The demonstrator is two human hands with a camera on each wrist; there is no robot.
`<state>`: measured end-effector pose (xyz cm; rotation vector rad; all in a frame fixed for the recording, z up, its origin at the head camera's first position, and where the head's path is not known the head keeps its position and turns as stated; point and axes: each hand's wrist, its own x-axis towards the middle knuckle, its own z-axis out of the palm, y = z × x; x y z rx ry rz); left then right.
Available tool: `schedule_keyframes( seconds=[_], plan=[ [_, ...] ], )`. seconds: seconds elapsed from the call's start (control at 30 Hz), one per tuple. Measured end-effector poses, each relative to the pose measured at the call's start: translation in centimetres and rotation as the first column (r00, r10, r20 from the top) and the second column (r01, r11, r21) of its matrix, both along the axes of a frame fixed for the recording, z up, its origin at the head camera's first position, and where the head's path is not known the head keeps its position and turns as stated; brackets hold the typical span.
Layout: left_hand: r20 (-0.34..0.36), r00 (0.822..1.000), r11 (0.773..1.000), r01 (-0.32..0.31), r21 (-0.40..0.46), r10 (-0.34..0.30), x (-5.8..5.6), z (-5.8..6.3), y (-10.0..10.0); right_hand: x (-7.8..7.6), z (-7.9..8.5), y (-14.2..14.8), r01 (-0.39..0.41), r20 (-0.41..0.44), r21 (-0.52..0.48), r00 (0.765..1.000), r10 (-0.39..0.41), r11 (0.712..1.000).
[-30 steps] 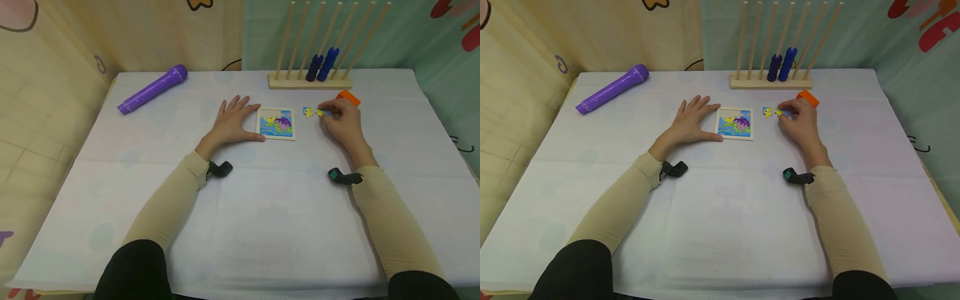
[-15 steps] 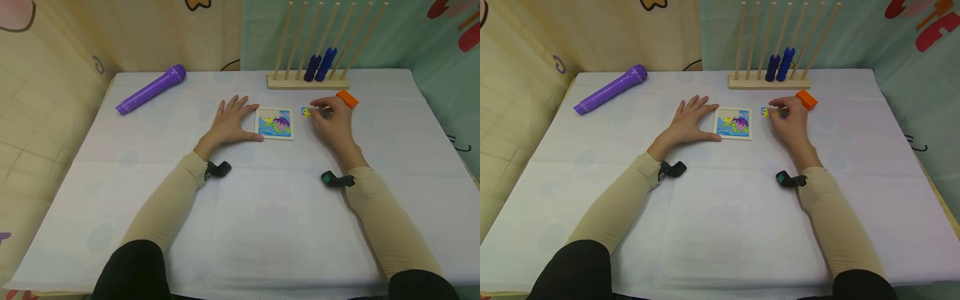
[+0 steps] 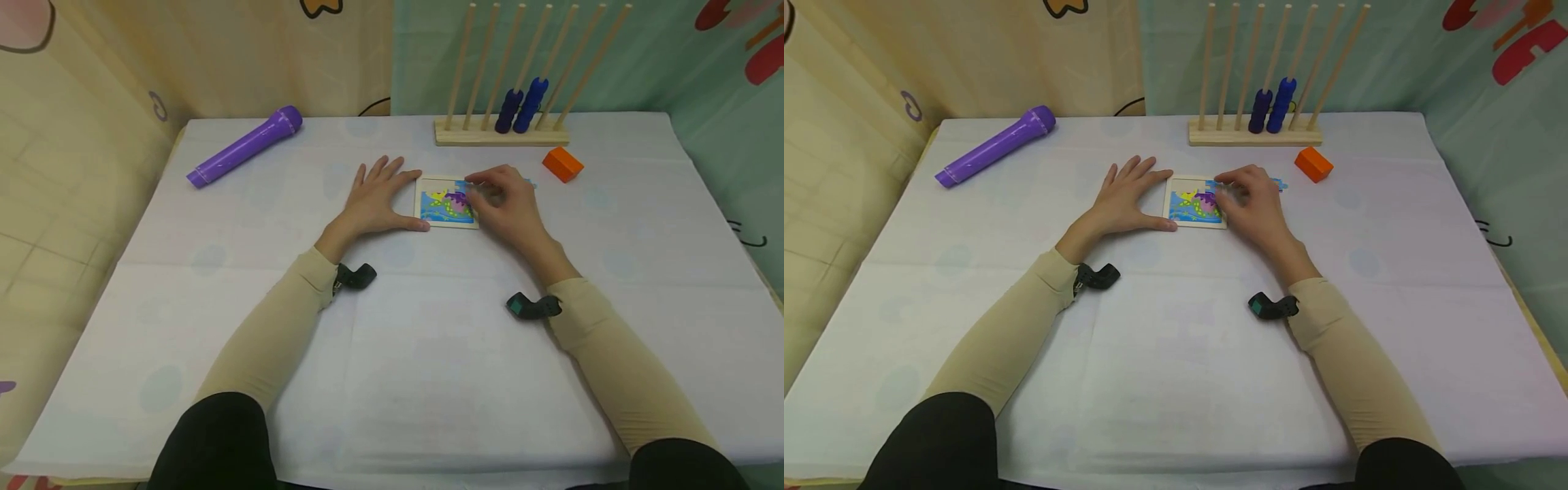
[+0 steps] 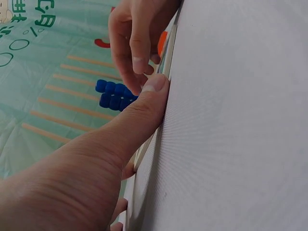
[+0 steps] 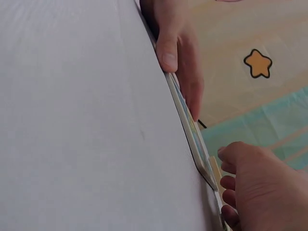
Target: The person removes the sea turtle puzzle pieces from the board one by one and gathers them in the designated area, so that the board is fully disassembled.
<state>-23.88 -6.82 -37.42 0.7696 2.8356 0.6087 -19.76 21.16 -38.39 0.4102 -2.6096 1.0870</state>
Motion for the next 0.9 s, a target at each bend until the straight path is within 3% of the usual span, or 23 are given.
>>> schedule_keyframes(
  seconds=[0.13,0.3,0.6,0.9],
  plan=[
    [-0.004,1.000,1.000,0.005,0.001,-0.005,0.0,0.0,0.1,0.0,0.0,-0.7,-0.048,0.031,0.016,0.998,0.047,0.999],
    [-0.008,1.000,1.000,0.002,0.003,-0.002,0.1,0.0,0.2,-0.2,-0.1,-1.1,-0.103,-0.006,0.054,0.995,0.103,0.993],
    [0.001,1.000,1.000,-0.008,0.008,0.008,0.1,0.0,0.2,-0.5,0.0,-1.2,-0.119,-0.048,0.226,0.990,0.134,0.967],
    [-0.002,1.000,1.000,-0.008,0.031,0.008,0.0,0.0,0.0,-1.2,0.2,-1.5,-0.113,-0.040,0.279,0.991,0.129,0.954]
  ],
)
